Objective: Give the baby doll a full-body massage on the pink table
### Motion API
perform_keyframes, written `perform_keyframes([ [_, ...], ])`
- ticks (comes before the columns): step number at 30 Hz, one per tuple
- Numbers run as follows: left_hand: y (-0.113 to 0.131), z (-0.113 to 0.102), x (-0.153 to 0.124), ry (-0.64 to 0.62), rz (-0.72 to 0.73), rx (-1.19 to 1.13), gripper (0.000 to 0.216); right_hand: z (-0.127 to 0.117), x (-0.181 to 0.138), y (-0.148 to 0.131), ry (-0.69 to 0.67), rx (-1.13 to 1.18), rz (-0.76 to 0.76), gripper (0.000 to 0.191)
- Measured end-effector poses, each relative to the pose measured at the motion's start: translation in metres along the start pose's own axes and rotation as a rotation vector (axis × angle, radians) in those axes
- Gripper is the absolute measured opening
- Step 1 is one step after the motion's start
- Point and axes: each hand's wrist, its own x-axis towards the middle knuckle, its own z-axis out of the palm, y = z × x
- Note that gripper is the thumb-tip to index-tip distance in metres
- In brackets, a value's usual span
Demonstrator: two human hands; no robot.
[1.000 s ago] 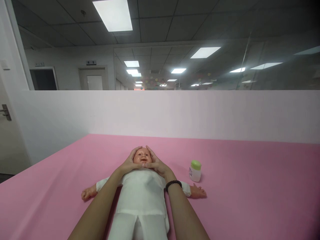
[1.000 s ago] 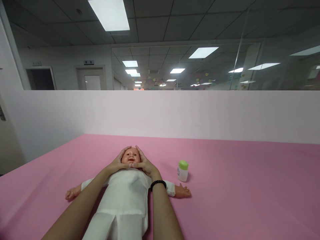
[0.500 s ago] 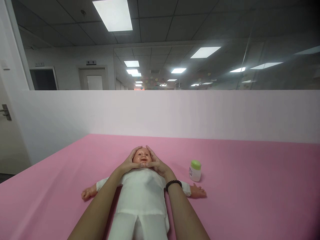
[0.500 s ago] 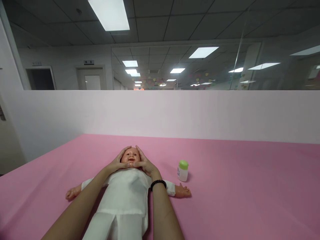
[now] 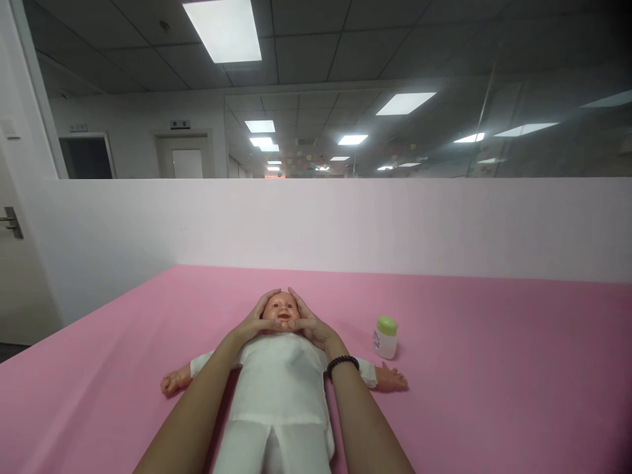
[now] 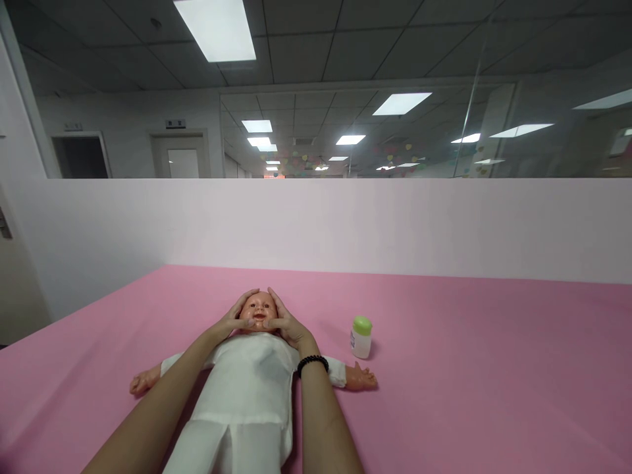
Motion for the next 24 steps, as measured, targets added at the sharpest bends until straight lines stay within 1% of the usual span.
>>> perform_keyframes([
  [6, 0.004, 0.0061, -0.0011, 0.021, 0.002, 0.026, 0.1, -0.0027, -0.0002, 0.0004, 0.011, -0.041, 0.003, 0.114],
  [13, 0.0075, 0.0087, -0.0021, 0.024, -0.017, 0.007, 0.1, -0.0041, 0.0008, 0.0014, 0.018, -0.07, 0.009, 0.118],
  [16, 0.0089, 0.0096, -0.0025, 0.027, -0.023, 0.012, 0.099, -0.0041, 0.0003, 0.0009, 0.018, -0.074, 0.01, 0.114],
  [18, 0.0098, 0.0101, -0.0028, 0.029, -0.023, 0.019, 0.099, -0.0038, 0.0, 0.0005, 0.019, -0.075, 0.004, 0.101],
  [22, 0.0103, 0.0095, -0.0027, 0.02, -0.021, 0.02, 0.096, -0.0027, 0.0003, -0.0008, 0.035, -0.071, -0.024, 0.055],
  [24, 0.0093, 0.008, -0.0024, 0.015, -0.012, 0.025, 0.092, -0.0022, 0.0004, -0.0016, 0.05, -0.067, -0.039, 0.044],
])
